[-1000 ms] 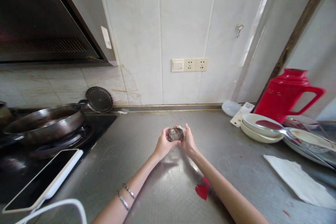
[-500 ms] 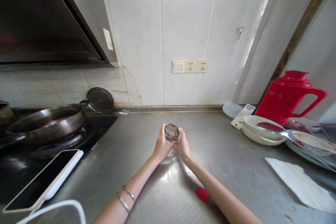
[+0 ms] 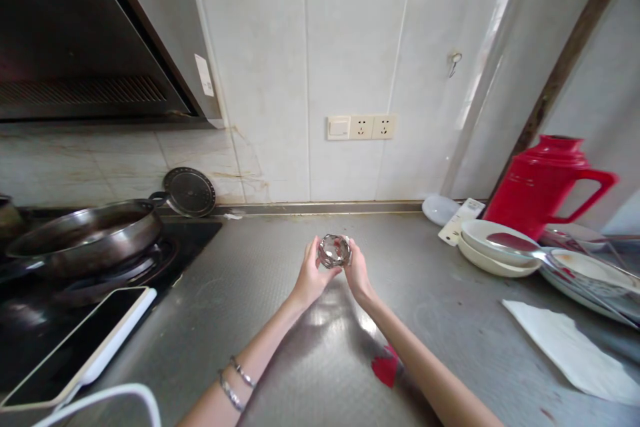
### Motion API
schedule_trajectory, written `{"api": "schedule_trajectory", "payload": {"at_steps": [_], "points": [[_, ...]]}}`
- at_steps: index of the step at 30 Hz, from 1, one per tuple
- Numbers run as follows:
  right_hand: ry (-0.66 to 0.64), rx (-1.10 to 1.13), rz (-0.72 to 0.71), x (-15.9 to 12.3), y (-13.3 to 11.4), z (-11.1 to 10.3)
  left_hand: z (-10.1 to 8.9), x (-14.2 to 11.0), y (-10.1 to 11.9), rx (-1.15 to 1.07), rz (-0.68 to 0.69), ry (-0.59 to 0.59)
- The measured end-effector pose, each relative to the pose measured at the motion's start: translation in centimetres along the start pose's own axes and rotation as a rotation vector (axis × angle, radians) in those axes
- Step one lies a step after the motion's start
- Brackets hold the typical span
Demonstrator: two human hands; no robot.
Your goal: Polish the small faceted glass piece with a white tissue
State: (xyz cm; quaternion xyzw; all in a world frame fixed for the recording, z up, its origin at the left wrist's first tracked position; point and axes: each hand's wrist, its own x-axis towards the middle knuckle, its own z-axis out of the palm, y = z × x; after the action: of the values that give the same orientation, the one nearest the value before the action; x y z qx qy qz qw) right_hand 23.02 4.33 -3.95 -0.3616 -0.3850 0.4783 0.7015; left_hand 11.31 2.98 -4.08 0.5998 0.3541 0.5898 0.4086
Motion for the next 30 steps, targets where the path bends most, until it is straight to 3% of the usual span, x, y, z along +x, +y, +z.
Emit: {"api": "schedule_trajectory", "payload": {"at_steps": [4,7,10,14,18,22,26,30], "points": [[-0.054,-0.11,-0.079,-0.6,-0.9,0.0,0.1,0.1,0.4,-0.04,-0.065,-0.029],[-0.075,-0.08,-0.029,-1.0,-1.4,0.3,0.2,0.1,0.2,-0.039,-0.112,-0.026],[-0.094,-0.069,0.015,-1.2,-1.6,0.6,0.3,-0.2,0.3,0.022,-0.063,-0.016],[-0.045,-0.02,0.069,-0.8,-2.0,0.4,0.5,-0.9,0.8,0.04,-0.004,-0.184],[-0.037,0.038,0.146,0.0,-2.6,-0.3,0.4,-1.2,0.7,-0.002,-0.048,-0.287],[-0.082,0.023,0.182,0.5,-2.9,-0.7,0.1,-0.7,0.6,-0.048,-0.081,-0.265],[-0.154,0.053,0.255,0.4,-2.9,-0.6,-0.3,-0.4,0.8,0.083,-0.004,-0.246],[-0.153,0.078,0.262,0.2,-2.2,-0.2,-0.1,-0.6,0.5,0.112,0.017,-0.15]]}}
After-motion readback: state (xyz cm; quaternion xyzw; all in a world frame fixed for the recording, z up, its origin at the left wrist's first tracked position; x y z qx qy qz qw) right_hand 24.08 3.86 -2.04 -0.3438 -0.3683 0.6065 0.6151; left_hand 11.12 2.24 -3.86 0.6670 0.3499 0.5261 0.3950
